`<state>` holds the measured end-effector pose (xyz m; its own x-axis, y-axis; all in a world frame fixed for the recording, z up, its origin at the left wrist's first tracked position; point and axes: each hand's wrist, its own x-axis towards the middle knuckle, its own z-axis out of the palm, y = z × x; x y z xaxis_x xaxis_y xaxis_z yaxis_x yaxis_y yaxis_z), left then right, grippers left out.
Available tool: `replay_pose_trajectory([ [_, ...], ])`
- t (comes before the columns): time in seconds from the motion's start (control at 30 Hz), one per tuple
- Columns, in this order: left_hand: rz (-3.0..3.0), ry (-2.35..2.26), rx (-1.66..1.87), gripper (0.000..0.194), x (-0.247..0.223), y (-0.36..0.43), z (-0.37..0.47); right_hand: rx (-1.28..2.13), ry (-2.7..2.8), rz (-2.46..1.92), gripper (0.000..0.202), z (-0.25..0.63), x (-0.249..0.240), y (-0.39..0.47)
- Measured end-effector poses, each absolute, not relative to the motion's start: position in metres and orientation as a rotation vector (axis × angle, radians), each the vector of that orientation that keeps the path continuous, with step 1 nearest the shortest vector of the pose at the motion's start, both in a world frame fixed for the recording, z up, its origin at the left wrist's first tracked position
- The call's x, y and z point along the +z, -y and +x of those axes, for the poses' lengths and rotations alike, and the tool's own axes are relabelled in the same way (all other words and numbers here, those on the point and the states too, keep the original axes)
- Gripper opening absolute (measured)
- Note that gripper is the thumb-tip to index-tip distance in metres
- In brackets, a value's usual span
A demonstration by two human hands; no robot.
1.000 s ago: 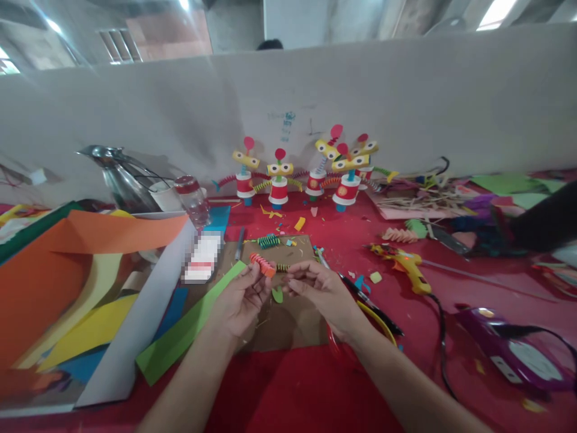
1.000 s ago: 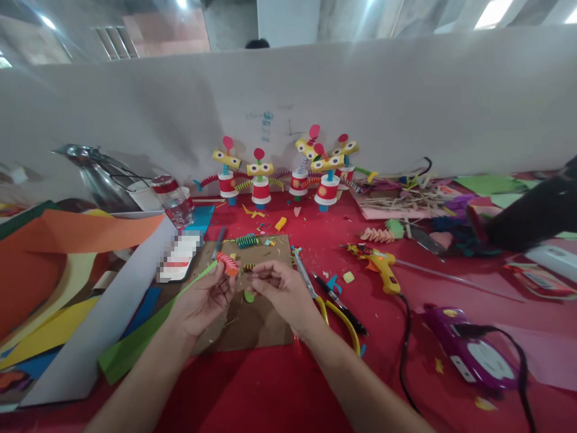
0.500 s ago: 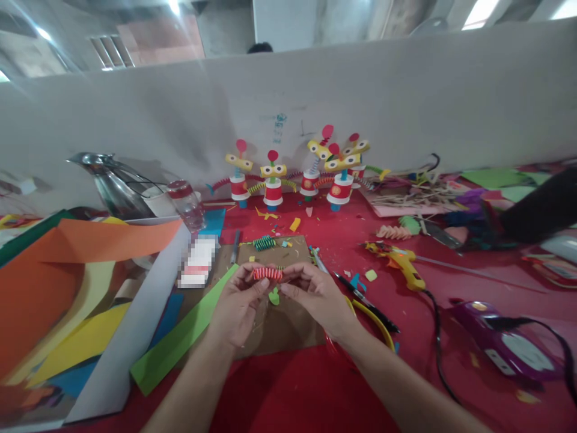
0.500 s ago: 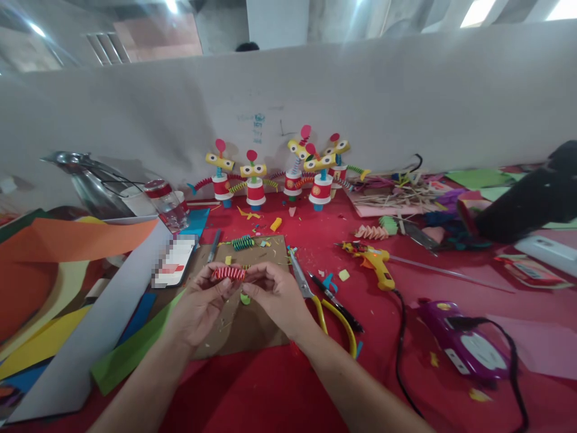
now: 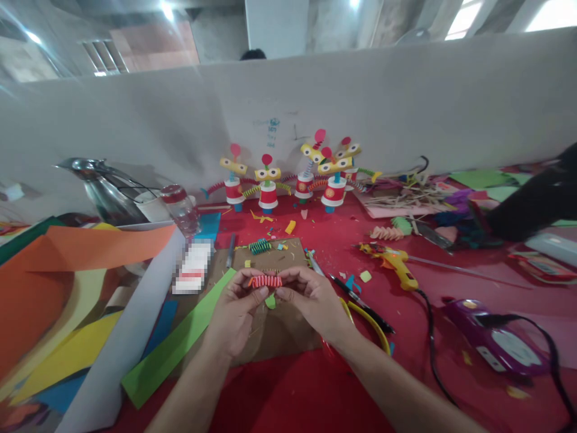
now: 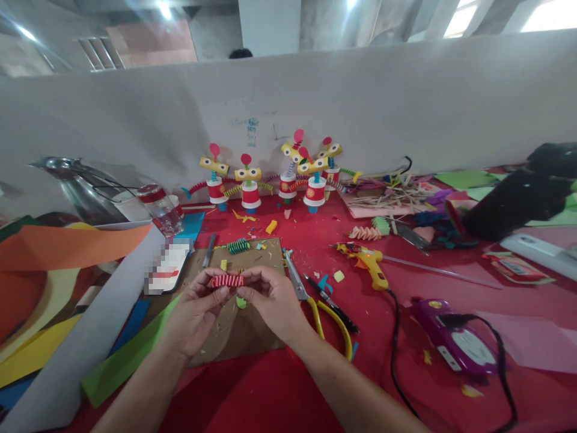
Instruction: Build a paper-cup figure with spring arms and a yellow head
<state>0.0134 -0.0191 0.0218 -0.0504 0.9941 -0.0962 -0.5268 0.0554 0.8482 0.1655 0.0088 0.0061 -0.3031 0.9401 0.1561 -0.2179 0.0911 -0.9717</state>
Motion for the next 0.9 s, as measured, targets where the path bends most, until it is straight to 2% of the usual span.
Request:
replay_pose_trajectory([
  [0.33,0.727,-0.984,1.480,0.025,0.012,0.020,0.018,1.350,1.473,-0.918,0.020,0.163,0.004,-0.008],
  [0.7,1.234,-1.322,1.404,0.014,0.022,0.021,0.015,1.334,1.443,-0.849,0.030,0.167,0.001,-0.014],
  [0.9,1.318,-1.288,1.409,0.014,0.024,0.020,0.017,1.205,1.526,-0.928,0.016,0.165,0.010,-0.007],
])
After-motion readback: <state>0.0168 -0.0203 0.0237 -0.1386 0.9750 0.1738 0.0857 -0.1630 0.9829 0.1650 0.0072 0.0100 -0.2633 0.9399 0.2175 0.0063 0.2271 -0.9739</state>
